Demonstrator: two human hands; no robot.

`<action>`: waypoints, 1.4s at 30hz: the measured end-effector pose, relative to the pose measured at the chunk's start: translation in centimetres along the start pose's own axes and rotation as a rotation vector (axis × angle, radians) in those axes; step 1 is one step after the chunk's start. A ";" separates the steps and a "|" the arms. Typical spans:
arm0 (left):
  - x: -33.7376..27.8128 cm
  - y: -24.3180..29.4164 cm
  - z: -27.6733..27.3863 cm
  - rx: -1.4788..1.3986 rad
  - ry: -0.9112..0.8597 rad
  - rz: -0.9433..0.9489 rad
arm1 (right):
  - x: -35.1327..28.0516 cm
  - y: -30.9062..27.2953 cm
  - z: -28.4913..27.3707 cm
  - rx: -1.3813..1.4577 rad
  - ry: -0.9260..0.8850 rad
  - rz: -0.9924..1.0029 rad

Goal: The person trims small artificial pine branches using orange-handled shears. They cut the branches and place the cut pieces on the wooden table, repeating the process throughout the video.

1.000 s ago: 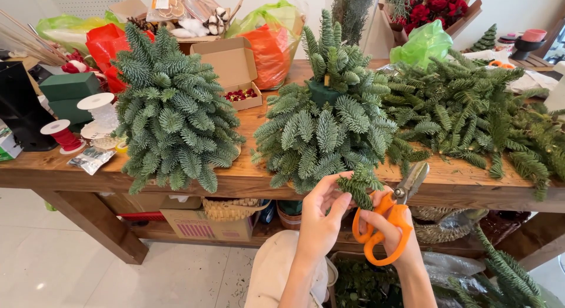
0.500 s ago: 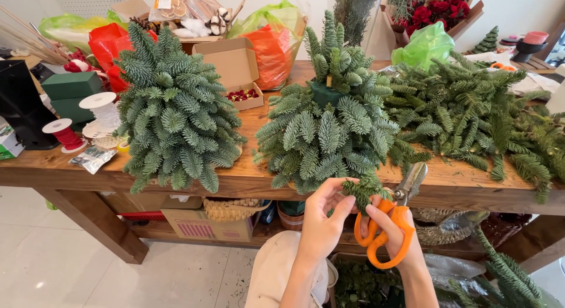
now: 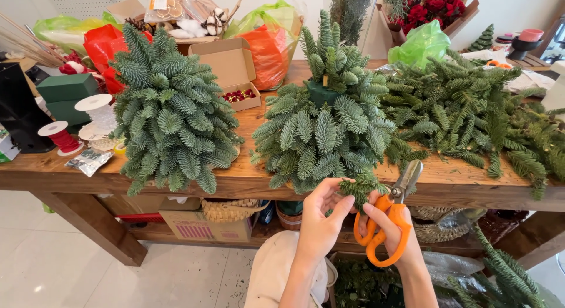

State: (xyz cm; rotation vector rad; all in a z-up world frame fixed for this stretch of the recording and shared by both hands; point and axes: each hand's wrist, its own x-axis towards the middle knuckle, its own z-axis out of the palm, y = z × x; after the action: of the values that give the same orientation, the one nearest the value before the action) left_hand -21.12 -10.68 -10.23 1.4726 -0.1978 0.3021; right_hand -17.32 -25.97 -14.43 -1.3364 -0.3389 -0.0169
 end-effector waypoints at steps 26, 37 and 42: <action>0.5 -0.6 -0.6 -0.106 0.113 -0.127 | 2.6 1.6 -5.0 0.171 0.505 -0.058; 0.5 -0.5 -1.8 -0.104 0.082 -0.212 | 20.1 -0.7 -12.7 -0.419 0.436 -0.032; 0.8 -1.6 -3.6 -0.148 0.209 -0.192 | 21.6 0.8 -15.6 -0.973 0.313 0.324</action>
State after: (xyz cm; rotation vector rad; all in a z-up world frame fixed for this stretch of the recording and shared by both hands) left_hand -20.05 -7.13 -11.82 1.2927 0.0872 0.2772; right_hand 6.97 -36.73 -12.70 -2.3017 0.2006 -0.1321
